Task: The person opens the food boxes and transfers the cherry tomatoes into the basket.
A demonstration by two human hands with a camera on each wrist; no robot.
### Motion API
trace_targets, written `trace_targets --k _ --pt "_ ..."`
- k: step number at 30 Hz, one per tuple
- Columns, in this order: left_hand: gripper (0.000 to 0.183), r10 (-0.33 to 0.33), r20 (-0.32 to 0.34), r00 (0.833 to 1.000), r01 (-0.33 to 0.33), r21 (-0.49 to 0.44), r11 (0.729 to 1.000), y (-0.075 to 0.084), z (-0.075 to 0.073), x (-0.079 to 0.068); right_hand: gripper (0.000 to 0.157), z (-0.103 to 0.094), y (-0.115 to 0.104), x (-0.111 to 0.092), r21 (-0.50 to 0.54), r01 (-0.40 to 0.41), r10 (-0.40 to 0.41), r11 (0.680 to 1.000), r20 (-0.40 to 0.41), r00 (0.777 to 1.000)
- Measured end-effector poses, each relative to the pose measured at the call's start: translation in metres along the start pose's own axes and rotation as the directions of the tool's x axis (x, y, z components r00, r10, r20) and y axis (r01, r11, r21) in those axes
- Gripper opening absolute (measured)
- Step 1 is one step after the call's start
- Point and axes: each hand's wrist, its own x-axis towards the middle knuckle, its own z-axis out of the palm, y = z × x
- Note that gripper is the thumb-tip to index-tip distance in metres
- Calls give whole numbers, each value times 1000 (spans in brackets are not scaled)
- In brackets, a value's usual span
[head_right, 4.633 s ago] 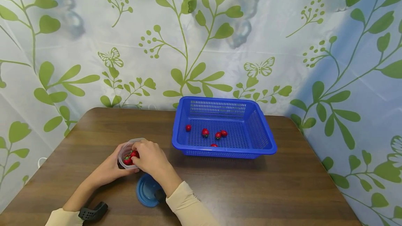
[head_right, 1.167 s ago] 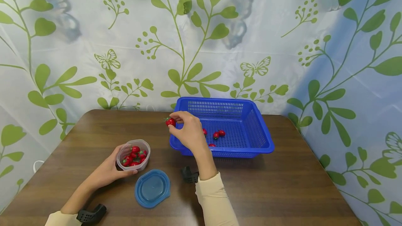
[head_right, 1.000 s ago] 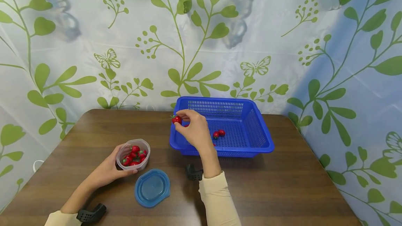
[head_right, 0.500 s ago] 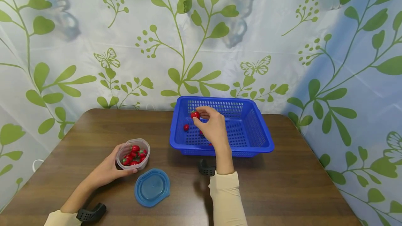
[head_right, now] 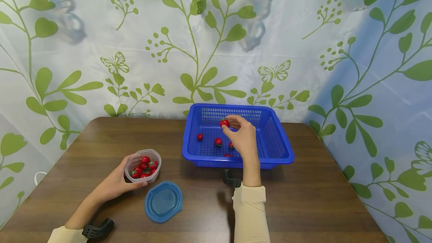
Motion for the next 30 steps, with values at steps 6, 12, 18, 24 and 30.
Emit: trace_targets --k 6,12,18,24,30 --pt "97 5 0 1000 -5 0 1000 1 -2 1 37 -8 10 0 -13 -46 46 999 -33 998" --pt "97 7 -8 1000 -6 7 1000 -1 -1 1 38 -13 16 0 -13 -84 83 996 -53 995" --pt "99 -3 -5 1000 3 16 1000 -3 1 -1 39 -14 20 -2 -17 -101 100 995 -47 994" --pt "99 -1 -8 1000 1 15 1000 -3 2 0 40 -14 24 -1 -38 -97 96 995 -22 995" --pt "99 5 -6 1000 -5 -3 1000 -3 1 1 40 -16 22 -1 -62 -80 80 995 -3 997"
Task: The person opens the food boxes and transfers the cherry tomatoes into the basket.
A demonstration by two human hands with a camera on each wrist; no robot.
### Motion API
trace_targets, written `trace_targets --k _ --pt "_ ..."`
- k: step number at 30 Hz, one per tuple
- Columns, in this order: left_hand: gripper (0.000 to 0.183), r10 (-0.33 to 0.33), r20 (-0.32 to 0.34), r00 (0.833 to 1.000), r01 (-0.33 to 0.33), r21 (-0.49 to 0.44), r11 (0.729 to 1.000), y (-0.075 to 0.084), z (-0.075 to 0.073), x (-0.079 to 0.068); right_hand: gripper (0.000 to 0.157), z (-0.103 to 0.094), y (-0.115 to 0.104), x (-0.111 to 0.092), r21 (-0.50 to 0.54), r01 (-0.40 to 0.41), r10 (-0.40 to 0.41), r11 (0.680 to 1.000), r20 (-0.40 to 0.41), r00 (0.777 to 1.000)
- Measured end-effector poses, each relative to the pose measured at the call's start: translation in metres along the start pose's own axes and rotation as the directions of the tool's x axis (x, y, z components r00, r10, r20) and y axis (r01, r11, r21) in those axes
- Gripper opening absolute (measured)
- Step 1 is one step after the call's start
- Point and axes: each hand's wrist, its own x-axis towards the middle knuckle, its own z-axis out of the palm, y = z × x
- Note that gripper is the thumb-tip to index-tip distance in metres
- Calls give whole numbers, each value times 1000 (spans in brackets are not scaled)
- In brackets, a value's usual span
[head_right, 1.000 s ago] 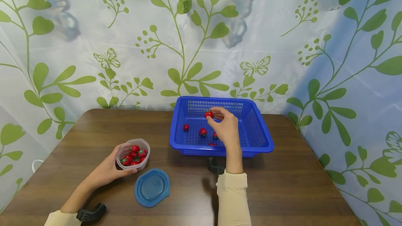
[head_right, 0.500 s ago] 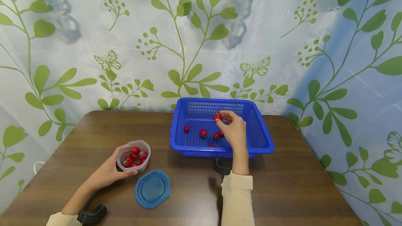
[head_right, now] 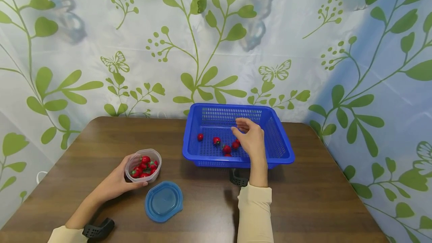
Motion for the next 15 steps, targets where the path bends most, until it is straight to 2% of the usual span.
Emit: trace_targets --k 15 --pt "98 -5 5 1000 5 1 1000 1 0 -1 36 15 -19 0 80 33 -36 996 40 999"
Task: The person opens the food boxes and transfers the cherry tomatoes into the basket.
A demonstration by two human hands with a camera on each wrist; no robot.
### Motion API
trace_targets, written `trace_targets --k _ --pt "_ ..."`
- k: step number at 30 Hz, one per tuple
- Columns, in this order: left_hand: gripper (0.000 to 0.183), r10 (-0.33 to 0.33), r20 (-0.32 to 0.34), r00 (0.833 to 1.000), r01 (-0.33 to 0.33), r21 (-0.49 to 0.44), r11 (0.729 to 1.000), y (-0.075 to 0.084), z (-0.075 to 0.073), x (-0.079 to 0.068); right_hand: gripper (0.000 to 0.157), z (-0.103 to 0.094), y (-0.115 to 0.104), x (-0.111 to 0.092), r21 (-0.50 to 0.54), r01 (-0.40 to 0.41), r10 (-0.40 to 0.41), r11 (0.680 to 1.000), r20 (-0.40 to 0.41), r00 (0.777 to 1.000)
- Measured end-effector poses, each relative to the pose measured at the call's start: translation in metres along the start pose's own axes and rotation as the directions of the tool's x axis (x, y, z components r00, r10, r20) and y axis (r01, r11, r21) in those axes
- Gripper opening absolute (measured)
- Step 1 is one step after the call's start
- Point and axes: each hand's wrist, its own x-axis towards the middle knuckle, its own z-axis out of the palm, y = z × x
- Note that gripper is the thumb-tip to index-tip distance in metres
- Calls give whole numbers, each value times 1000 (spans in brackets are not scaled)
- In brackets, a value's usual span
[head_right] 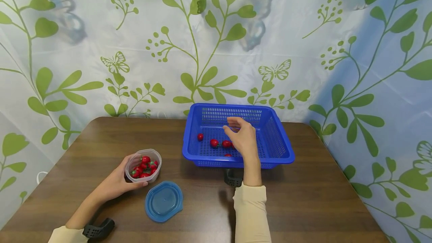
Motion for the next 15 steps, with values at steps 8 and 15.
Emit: trace_targets --k 8,15 --pt "98 2 0 1000 -2 -7 1000 0 0 0 35 18 -14 0 -23 44 -43 999 34 999" --pt "97 1 -1 1000 -1 -1 1000 -1 0 0 34 33 -24 -2 -12 91 -90 996 68 994"
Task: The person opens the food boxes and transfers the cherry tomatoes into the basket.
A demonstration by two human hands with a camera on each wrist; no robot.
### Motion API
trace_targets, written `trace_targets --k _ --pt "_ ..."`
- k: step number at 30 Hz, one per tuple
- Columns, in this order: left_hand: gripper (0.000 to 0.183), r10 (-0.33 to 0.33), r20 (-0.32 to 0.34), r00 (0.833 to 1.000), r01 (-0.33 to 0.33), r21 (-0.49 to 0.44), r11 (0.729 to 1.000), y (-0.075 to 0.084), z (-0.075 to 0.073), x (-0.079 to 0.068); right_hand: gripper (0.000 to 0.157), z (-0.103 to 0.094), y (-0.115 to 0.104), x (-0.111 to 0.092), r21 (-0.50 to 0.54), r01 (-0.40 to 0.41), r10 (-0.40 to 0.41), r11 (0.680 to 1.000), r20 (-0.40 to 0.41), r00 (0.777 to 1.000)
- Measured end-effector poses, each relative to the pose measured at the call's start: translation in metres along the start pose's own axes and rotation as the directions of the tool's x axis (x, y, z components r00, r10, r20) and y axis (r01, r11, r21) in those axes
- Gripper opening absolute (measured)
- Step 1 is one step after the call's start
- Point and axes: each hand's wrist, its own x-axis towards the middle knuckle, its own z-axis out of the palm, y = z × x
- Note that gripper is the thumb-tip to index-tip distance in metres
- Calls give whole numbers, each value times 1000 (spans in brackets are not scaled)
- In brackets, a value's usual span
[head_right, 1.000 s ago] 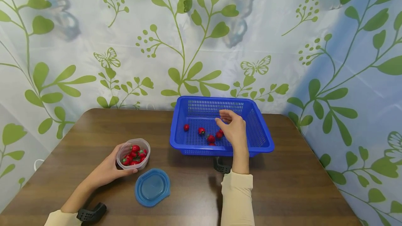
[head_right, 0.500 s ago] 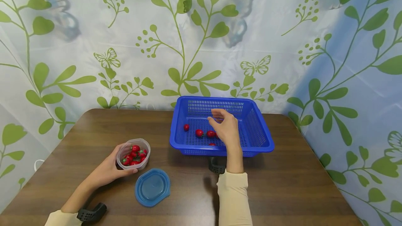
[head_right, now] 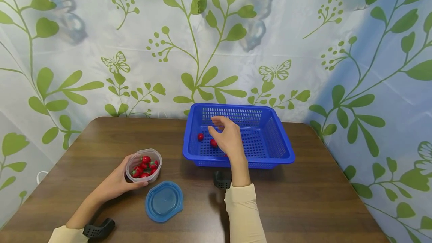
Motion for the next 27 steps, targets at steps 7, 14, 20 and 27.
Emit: trace_targets --k 7,14,20,27 --pt "98 0 4 1000 0 -8 1000 0 0 0 32 19 -12 -1 -20 61 -61 998 38 997" --pt "98 2 1 1000 -2 5 1000 0 0 0 32 43 -26 -4 -37 161 -158 986 62 985" --pt "97 2 -2 1000 -2 12 1000 0 -1 -1 32 61 -40 -11 -57 212 -207 975 95 974" --pt "97 4 -3 1000 -4 4 1000 0 0 0 33 79 -52 -18 -44 225 -213 973 194 958"
